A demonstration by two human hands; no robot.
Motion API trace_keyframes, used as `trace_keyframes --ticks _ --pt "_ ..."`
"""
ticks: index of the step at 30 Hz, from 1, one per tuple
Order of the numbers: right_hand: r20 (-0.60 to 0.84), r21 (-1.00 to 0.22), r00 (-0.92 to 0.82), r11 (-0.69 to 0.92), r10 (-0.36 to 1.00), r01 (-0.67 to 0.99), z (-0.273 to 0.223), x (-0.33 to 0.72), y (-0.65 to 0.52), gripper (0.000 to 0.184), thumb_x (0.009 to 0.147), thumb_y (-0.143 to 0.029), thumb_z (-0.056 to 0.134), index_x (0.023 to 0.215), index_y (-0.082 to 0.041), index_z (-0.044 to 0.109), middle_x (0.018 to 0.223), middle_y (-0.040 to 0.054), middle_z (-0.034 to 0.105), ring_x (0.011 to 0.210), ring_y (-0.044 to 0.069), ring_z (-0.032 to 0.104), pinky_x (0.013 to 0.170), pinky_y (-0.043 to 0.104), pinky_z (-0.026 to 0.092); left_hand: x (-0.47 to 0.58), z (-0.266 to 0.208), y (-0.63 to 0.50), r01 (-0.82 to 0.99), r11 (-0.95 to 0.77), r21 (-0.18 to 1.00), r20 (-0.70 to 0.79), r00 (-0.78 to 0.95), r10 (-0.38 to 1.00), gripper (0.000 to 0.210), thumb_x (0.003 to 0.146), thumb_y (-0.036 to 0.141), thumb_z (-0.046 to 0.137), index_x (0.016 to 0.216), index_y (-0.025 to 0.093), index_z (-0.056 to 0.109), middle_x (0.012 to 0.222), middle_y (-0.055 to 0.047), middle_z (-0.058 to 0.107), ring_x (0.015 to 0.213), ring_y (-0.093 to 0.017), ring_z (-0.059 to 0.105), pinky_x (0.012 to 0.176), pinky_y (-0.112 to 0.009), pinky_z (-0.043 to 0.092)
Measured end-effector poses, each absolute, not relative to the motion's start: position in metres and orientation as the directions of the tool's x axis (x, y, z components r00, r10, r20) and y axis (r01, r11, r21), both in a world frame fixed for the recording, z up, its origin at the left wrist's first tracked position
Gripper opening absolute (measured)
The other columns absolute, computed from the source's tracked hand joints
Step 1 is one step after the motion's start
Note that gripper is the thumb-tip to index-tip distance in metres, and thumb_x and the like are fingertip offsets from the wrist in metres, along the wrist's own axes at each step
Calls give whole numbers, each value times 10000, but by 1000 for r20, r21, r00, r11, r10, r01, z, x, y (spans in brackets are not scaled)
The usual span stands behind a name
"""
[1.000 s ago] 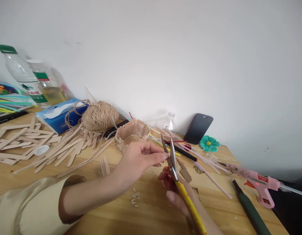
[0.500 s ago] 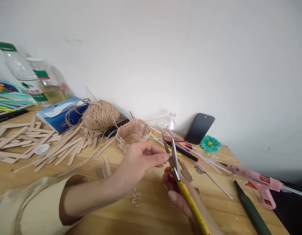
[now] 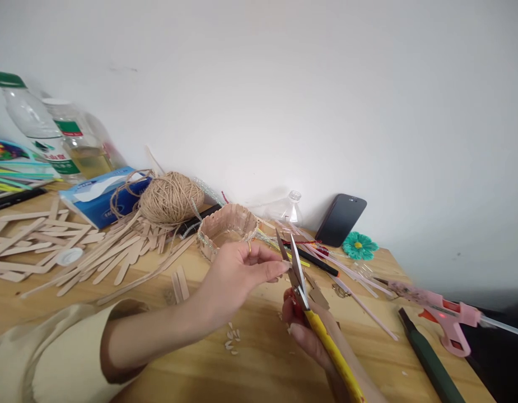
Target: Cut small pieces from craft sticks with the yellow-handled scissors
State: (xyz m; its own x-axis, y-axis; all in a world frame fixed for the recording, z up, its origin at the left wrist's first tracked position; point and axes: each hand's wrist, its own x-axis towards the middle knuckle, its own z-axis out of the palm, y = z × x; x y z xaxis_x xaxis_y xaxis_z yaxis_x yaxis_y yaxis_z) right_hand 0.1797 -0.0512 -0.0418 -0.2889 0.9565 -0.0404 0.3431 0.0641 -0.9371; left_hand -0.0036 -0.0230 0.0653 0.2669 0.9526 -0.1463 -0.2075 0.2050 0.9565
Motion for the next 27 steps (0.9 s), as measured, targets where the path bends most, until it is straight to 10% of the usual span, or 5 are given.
trace_keyframes --ticks 27 --pt "-114 -794 -64 -52 991 606 26 152 -71 125 651 -207 460 564 -205 369 503 -59 361 487 98 362 430 193 283 -3 63 -20 -180 149 972 -105 234 967 78 679 232 659 674 154 655 596 18 619 604 -99 553 612 -216 451"
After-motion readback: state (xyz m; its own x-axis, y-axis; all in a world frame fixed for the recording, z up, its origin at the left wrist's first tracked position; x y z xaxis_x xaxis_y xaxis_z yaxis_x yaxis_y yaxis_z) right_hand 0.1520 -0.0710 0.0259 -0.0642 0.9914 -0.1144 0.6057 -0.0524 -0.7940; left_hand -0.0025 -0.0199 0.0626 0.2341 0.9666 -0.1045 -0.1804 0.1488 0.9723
